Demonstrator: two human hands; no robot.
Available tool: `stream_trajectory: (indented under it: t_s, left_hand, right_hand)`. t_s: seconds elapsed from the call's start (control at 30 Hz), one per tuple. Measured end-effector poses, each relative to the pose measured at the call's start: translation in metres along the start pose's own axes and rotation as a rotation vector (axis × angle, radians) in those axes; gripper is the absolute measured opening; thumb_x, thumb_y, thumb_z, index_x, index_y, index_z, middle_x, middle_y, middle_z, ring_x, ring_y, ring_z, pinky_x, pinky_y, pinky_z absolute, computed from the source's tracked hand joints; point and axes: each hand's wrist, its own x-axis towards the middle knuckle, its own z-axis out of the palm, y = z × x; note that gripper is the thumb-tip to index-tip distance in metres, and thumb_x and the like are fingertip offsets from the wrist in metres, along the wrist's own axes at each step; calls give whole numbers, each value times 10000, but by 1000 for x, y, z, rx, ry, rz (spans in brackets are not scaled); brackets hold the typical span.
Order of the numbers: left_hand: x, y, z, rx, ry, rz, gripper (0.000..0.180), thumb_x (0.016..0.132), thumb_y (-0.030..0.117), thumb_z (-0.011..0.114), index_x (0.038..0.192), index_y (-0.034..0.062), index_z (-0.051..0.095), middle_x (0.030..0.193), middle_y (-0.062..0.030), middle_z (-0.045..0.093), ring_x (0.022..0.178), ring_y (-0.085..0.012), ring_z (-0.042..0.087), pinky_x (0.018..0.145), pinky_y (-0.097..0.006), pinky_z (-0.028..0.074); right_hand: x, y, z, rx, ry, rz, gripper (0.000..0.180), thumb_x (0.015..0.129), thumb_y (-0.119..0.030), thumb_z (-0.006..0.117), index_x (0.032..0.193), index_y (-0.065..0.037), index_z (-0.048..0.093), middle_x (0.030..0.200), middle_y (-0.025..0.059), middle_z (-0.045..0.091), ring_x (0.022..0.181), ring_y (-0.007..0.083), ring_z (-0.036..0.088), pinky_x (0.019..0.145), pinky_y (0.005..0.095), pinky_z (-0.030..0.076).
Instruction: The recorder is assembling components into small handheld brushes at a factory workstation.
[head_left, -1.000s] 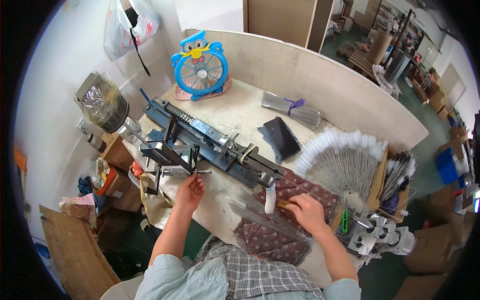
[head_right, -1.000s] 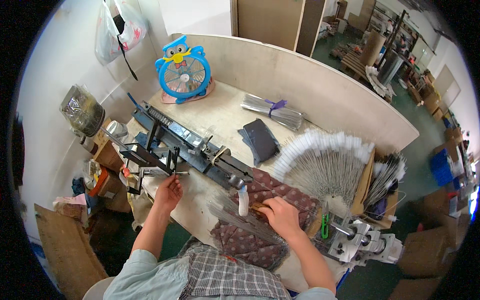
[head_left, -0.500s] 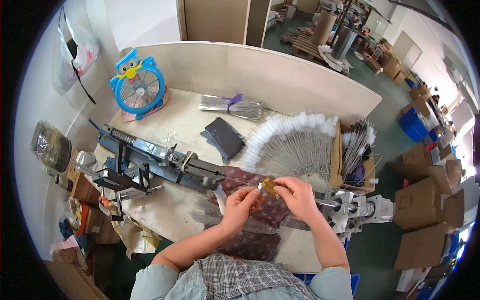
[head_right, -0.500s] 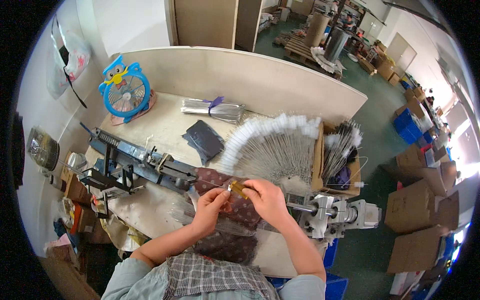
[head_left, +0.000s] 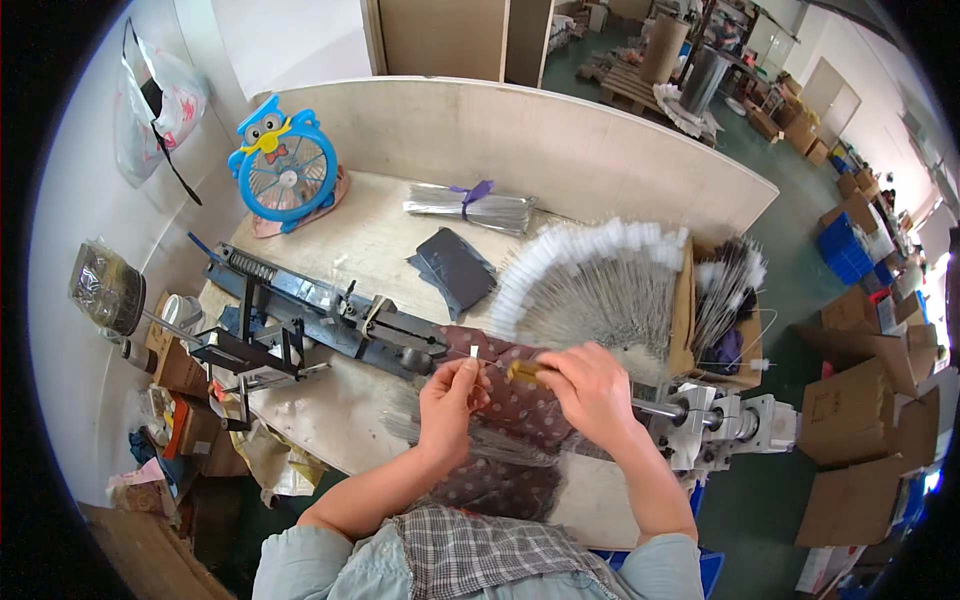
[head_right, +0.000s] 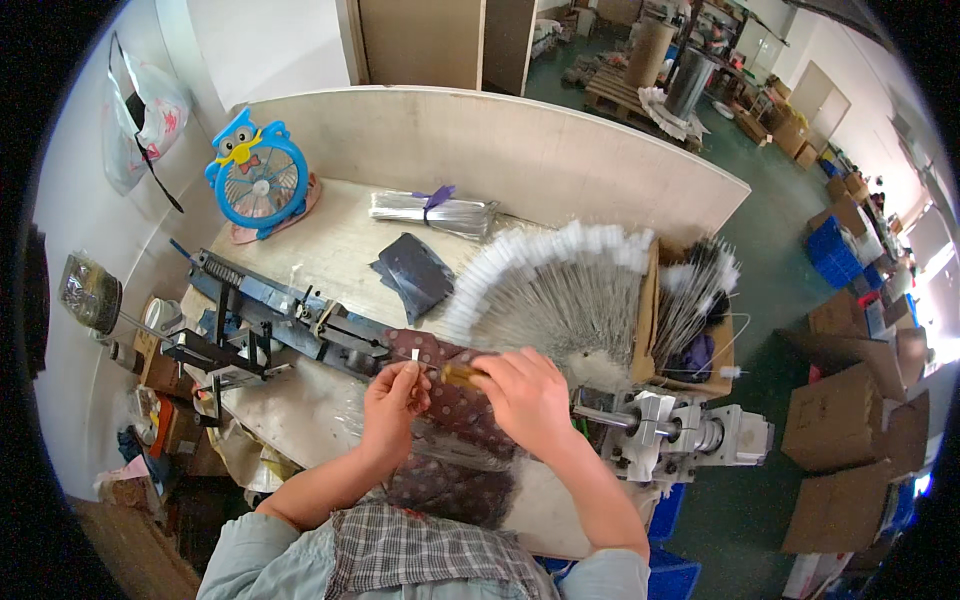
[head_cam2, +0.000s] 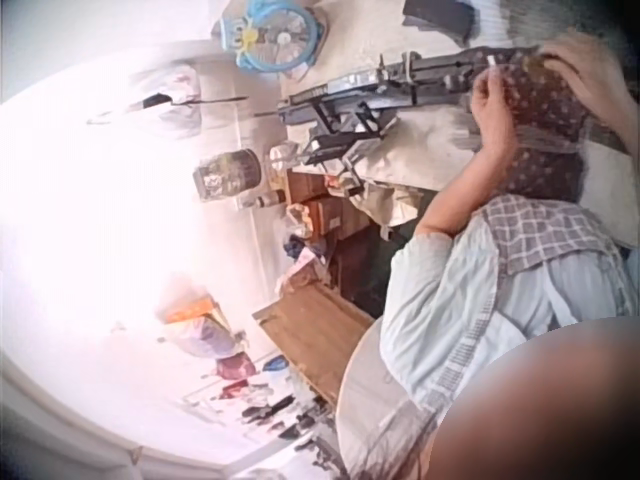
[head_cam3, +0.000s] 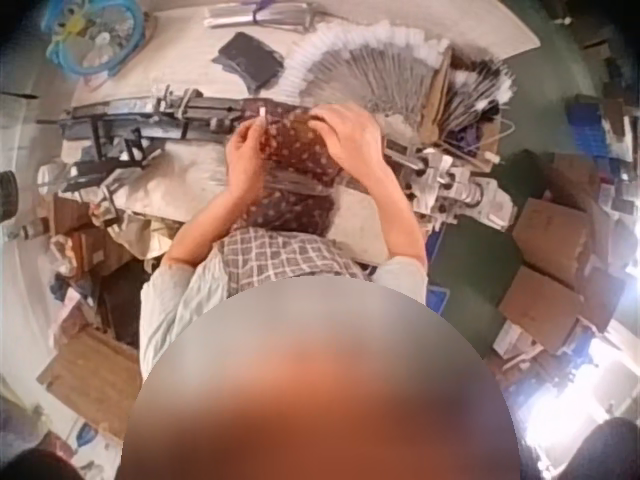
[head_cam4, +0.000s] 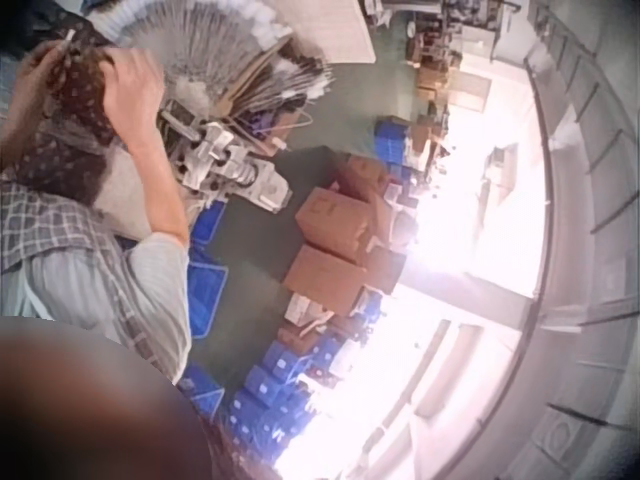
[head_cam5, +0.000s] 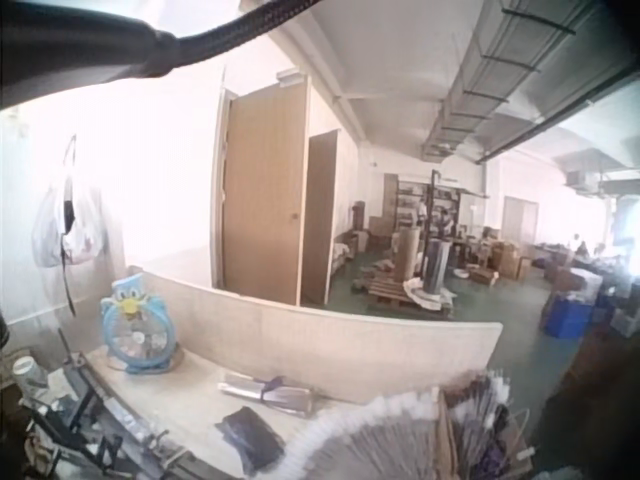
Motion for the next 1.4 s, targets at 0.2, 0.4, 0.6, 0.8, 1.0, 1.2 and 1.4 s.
stream_trajectory:
  t_s: [0.2,0.4,0.6,0.8,1.0,1.2,1.4]
  left_hand:
    - [2,7,-6,-66,-16,-74,161,922,210,564,925,50,582,697,-12,565,594,-96,517,577,-237,429]
    - [0,5,-14,-13,-68,-75,199,937,237,540,951,42,572,707,-28,583,592,-107,547,554,-244,438]
    - [9,12,-15,-29,-173,-173,429,980,418,371,1064,31,538,906,-76,619,831,-176,614,722,-304,483]
    - [7,3,-8,-304,-15,-165,404,986,382,362,1081,31,539,969,-86,622,905,-184,608,861,-344,446]
    - [4,5,2,-333,-18,-101,300,971,325,402,1006,60,537,971,-57,608,924,-177,592,817,-349,463]
    - [4,-3,-4,-310,-25,-13,139,939,174,481,975,54,541,985,-55,606,898,-144,601,782,-310,482]
    - [4,1,1,-358,-45,-12,119,922,105,510,997,29,563,981,-34,610,898,-121,599,796,-276,482]
  right_hand:
    - [34,-12,50,-104,15,-32,105,754,-139,665,823,-64,644,746,57,613,704,258,559,630,361,452]
    - [35,-24,41,4,-206,121,145,794,-192,632,868,-71,665,807,69,638,787,266,580,682,357,475]
    - [42,-18,45,321,-387,463,186,802,-192,638,919,-53,677,770,113,626,734,273,591,654,347,464]
    - [28,-38,60,-72,-35,88,238,744,-225,691,926,-72,675,905,33,647,900,226,576,740,370,466]
    - [23,-33,66,-151,97,46,302,673,-188,728,960,-110,676,931,-2,625,918,206,562,766,360,432]
    - [16,-31,60,-197,93,-76,256,692,-205,718,943,-164,690,908,-29,618,905,182,559,792,342,391]
    - [12,-24,48,-169,65,-86,246,684,-220,725,924,-177,697,904,-34,619,908,186,561,794,345,390]
